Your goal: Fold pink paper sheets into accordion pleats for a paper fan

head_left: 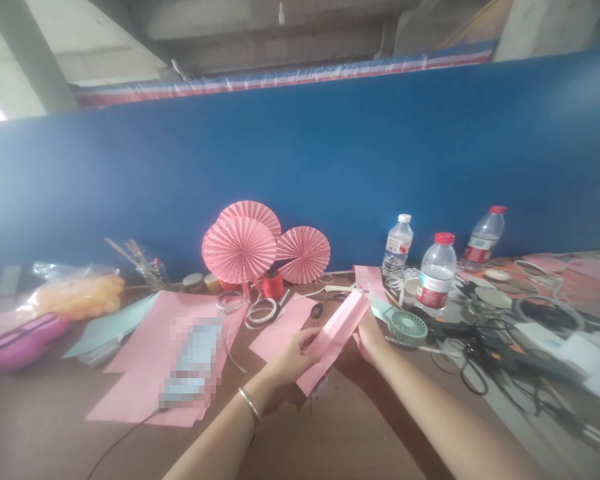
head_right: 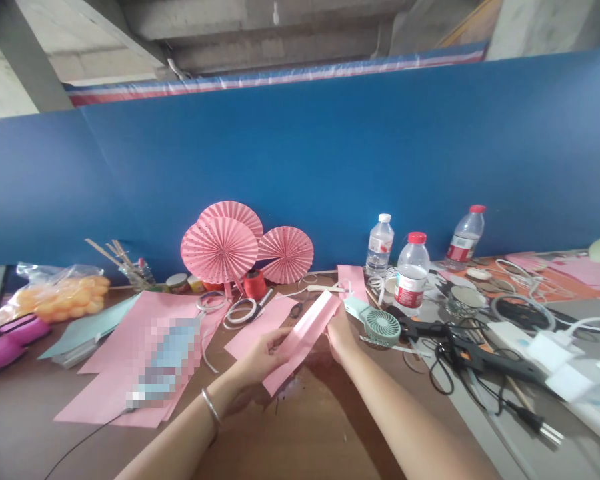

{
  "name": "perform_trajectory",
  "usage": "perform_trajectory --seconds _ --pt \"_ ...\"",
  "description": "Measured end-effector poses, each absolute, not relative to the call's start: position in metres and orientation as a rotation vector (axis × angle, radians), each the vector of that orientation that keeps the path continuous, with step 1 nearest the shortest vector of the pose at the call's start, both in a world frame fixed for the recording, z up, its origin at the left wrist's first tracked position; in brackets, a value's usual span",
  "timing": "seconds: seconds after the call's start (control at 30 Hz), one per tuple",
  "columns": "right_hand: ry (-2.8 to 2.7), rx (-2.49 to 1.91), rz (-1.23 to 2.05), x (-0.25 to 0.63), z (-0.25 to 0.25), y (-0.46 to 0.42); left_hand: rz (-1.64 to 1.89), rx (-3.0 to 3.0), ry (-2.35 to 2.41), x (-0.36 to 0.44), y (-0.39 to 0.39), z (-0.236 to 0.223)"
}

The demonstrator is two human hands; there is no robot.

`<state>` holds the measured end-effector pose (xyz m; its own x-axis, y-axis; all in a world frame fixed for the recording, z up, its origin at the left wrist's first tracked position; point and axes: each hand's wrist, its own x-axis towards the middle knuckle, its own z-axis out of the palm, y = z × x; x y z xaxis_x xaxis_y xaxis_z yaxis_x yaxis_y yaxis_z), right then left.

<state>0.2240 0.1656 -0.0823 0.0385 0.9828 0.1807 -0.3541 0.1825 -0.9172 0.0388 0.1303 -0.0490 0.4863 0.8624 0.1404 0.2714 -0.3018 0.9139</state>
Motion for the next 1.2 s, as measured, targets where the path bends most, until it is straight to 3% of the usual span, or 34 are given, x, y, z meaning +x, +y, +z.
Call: perform_trajectory --seconds 0.33,0.57,0.97,1.2 --pt "-0.982 -0.793 1.545 0.196 -0.073 0.140 0.852 1.365 0.980 0.037 0.131 -0.050" --pt "-0.975 -0.710 1.658 0.193 -0.071 0.133 0.740 1.438 0.916 0.034 0.131 -0.051" --pt "-0.560 -0.848 1.403 0.214 -0.073 0.158 0.499 1.585 0.959 0.030 0.126 -0.054" --pt "-0.814 -0.639 1.472 0.193 -0.066 0.136 0.754 1.473 1.047 0.039 0.126 -0.057"
